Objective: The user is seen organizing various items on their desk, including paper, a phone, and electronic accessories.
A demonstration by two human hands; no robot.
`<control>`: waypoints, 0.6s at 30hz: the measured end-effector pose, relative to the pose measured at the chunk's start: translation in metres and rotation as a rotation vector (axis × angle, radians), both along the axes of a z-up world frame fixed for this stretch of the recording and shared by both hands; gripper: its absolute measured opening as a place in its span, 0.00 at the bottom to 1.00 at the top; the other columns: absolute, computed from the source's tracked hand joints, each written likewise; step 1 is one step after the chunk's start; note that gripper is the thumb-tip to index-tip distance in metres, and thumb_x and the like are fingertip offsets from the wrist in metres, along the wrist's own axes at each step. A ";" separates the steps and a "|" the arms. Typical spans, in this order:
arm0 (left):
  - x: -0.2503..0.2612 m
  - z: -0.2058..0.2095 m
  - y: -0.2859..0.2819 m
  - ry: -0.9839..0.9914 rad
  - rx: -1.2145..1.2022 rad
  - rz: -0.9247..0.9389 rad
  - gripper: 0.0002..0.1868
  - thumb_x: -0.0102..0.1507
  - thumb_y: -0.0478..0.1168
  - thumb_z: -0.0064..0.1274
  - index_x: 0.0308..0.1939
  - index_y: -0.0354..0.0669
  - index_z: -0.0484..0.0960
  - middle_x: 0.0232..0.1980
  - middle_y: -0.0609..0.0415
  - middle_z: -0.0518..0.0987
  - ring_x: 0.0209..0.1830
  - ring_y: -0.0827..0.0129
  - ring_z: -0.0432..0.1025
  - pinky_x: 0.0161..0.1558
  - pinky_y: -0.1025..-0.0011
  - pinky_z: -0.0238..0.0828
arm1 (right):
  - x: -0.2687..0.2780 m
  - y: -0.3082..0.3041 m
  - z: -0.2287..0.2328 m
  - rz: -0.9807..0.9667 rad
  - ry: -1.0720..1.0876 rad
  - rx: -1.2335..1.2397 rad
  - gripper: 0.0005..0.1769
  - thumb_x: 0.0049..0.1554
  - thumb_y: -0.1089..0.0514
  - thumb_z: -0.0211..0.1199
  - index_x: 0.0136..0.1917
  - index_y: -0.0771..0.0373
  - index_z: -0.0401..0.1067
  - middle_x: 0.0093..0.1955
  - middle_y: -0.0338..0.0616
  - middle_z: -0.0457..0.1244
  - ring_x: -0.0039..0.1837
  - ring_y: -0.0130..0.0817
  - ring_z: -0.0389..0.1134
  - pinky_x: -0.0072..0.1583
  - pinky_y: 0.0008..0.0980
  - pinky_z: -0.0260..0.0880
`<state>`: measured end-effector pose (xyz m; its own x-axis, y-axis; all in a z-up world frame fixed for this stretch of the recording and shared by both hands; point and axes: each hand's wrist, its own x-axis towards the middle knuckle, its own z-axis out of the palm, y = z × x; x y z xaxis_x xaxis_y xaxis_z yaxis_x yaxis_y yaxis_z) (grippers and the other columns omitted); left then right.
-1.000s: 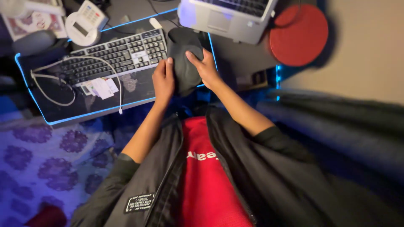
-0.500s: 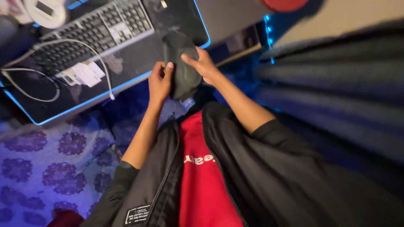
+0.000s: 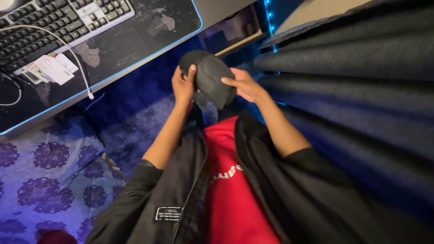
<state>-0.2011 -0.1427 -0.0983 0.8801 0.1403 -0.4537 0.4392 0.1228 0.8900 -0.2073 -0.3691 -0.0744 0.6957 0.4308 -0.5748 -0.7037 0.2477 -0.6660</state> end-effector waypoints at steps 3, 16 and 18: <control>0.001 -0.013 -0.024 -0.002 -0.099 0.061 0.15 0.68 0.45 0.58 0.54 0.41 0.79 0.30 0.58 0.76 0.20 0.77 0.67 0.18 0.77 0.65 | 0.001 -0.030 -0.022 -0.051 0.034 0.005 0.29 0.59 0.58 0.66 0.71 0.67 0.64 0.64 0.47 0.66 0.64 0.37 0.69 0.64 0.40 0.74; 0.033 -0.179 -0.144 0.185 -0.190 0.144 0.22 0.65 0.39 0.63 0.61 0.44 0.75 0.46 0.55 0.81 0.38 0.72 0.78 0.32 0.73 0.79 | 0.076 -0.143 -0.170 -0.184 0.079 -0.229 0.31 0.55 0.57 0.69 0.69 0.63 0.64 0.60 0.50 0.67 0.58 0.48 0.70 0.45 0.52 0.76; 0.039 -0.222 -0.151 0.188 -0.088 0.102 0.20 0.66 0.39 0.65 0.60 0.40 0.78 0.46 0.55 0.82 0.40 0.72 0.78 0.34 0.73 0.79 | 0.093 -0.161 -0.218 -0.161 0.024 -0.289 0.31 0.54 0.58 0.72 0.68 0.67 0.66 0.60 0.51 0.67 0.58 0.47 0.71 0.49 0.51 0.78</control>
